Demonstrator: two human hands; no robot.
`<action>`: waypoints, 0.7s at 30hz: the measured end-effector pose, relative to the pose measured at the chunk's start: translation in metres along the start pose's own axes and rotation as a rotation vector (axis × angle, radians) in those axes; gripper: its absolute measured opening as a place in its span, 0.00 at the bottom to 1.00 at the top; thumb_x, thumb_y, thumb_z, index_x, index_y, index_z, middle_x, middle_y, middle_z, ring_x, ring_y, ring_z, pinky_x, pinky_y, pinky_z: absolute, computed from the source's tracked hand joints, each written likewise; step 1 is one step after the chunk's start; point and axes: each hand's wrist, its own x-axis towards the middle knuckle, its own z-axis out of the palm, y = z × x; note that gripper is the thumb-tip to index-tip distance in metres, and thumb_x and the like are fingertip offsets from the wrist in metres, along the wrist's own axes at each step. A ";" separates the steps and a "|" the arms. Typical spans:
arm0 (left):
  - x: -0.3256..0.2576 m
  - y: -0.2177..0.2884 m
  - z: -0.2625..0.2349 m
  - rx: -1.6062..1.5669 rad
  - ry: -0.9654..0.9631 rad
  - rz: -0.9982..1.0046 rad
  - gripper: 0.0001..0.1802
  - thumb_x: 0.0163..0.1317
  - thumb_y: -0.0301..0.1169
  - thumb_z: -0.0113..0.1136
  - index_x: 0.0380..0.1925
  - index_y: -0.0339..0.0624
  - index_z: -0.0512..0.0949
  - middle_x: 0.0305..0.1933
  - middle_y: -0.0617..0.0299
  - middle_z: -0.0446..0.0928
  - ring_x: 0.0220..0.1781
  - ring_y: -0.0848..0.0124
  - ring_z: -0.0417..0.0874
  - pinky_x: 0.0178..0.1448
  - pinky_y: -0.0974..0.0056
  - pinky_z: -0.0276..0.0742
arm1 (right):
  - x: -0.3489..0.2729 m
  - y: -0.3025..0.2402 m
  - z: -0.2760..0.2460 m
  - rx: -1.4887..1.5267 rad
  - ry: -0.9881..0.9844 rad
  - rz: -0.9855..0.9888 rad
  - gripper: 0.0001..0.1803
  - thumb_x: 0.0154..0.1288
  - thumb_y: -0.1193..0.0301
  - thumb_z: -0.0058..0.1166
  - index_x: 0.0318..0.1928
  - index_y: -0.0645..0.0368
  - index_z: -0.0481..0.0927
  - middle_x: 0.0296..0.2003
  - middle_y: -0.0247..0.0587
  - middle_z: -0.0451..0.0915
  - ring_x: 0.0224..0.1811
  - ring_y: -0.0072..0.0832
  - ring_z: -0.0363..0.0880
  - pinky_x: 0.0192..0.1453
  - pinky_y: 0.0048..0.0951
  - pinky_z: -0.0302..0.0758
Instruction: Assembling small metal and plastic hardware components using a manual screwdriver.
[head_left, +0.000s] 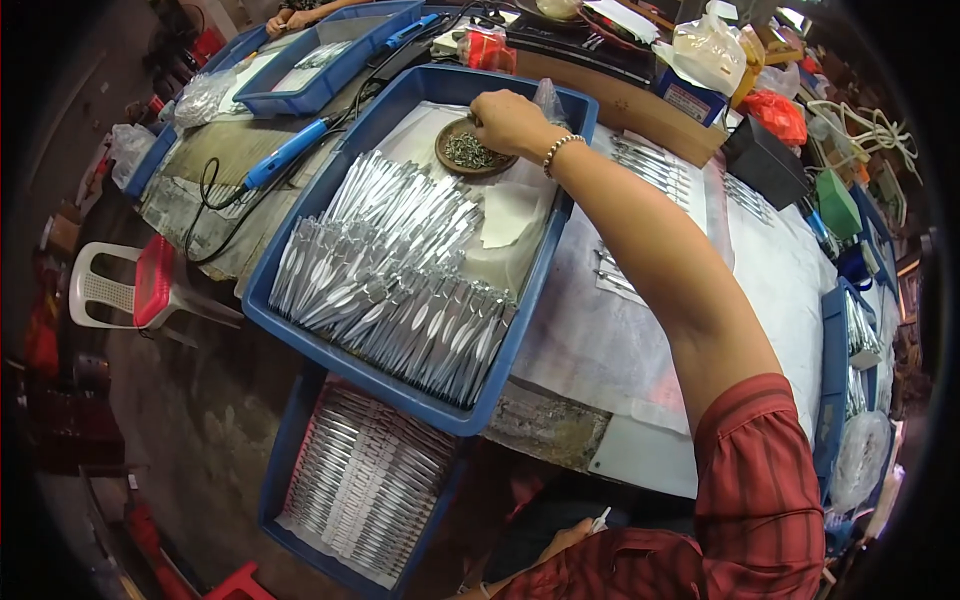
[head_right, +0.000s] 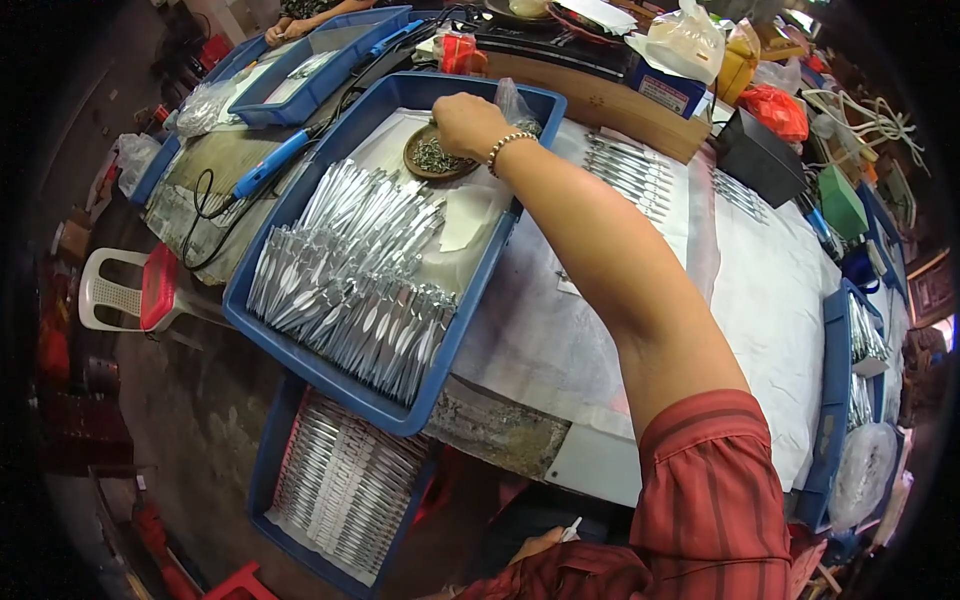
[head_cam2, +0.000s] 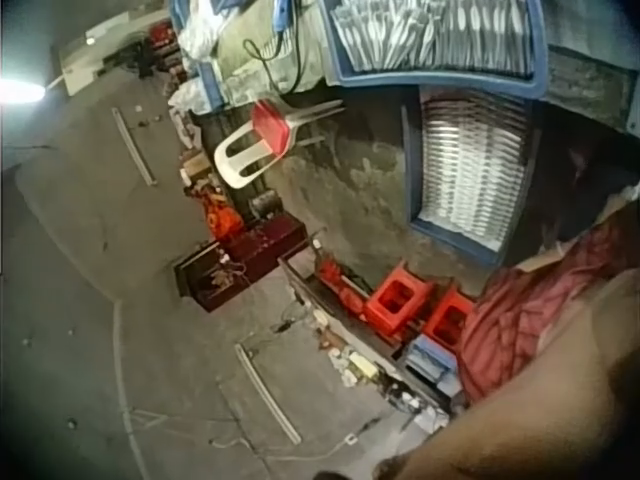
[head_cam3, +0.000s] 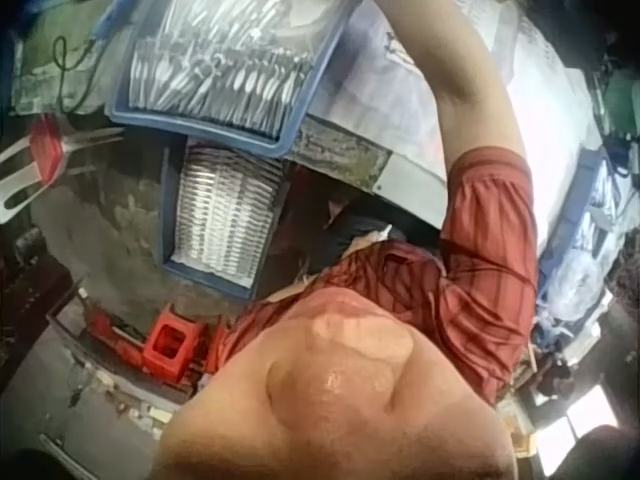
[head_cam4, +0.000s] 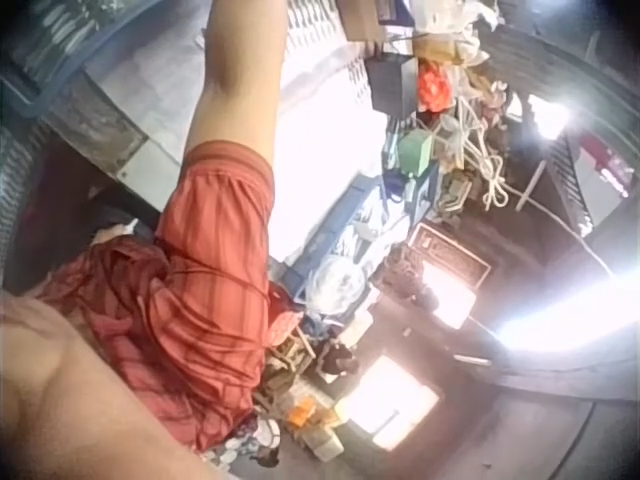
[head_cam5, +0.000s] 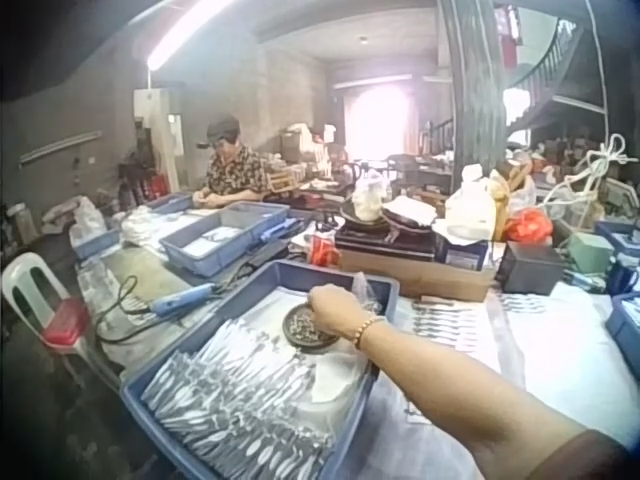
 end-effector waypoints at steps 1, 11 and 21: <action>0.000 -0.001 0.002 -0.003 -0.002 0.005 0.13 0.69 0.37 0.51 0.39 0.38 0.76 0.26 0.61 0.76 0.27 0.77 0.76 0.34 0.68 0.73 | 0.001 0.005 0.005 0.078 0.120 -0.042 0.13 0.54 0.64 0.58 0.33 0.61 0.83 0.33 0.58 0.81 0.39 0.49 0.80 0.44 0.45 0.76; -0.017 -0.005 0.030 -0.033 -0.093 0.058 0.13 0.69 0.37 0.51 0.39 0.38 0.76 0.25 0.63 0.75 0.26 0.78 0.74 0.33 0.69 0.72 | -0.118 -0.032 -0.068 0.951 0.100 0.218 0.08 0.50 0.73 0.61 0.27 0.64 0.76 0.16 0.32 0.71 0.16 0.17 0.67 0.18 0.22 0.61; -0.039 0.050 0.040 -0.311 -0.371 -0.304 0.14 0.72 0.39 0.45 0.38 0.40 0.74 0.17 0.73 0.63 0.15 0.83 0.61 0.18 0.74 0.57 | -0.427 -0.066 -0.134 1.290 -0.148 0.626 0.08 0.57 0.78 0.63 0.38 0.63 0.81 0.28 0.34 0.82 0.20 0.11 0.69 0.21 0.14 0.62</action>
